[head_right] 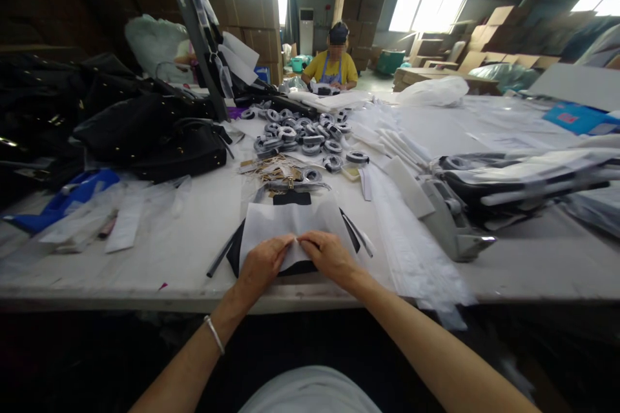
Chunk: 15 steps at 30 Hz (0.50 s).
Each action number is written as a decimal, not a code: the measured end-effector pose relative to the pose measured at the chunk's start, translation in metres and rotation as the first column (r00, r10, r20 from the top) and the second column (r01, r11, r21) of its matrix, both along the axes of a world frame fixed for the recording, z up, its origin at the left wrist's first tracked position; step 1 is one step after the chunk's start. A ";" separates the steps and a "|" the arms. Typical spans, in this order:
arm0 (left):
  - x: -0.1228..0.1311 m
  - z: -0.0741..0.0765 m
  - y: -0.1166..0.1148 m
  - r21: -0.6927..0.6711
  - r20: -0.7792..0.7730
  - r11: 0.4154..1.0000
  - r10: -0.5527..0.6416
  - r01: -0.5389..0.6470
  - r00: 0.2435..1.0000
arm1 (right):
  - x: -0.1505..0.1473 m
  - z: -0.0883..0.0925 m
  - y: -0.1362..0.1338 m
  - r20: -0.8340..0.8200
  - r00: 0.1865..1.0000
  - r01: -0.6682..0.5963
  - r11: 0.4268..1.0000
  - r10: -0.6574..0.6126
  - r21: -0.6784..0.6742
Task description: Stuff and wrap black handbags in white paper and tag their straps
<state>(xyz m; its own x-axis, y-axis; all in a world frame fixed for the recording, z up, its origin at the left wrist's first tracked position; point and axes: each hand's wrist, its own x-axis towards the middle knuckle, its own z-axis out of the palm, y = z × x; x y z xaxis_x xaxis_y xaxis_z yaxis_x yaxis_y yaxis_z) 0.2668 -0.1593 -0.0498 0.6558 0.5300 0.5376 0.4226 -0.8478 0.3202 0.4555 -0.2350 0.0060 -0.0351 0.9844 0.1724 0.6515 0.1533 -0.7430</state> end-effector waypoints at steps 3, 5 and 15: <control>-0.004 0.005 -0.003 -0.032 0.014 0.998 -0.056 0.056 0.998 | -0.004 -0.004 0.005 0.012 0.998 0.055 0.998 -0.055 0.037; -0.004 0.009 -0.003 -0.049 0.015 0.997 -0.063 0.064 0.998 | -0.005 -0.002 0.010 0.034 0.997 0.074 0.997 -0.074 0.000; -0.003 0.010 -0.001 -0.044 -0.069 0.990 -0.137 0.134 0.988 | -0.005 -0.004 0.022 0.044 0.989 0.145 0.972 -0.139 -0.187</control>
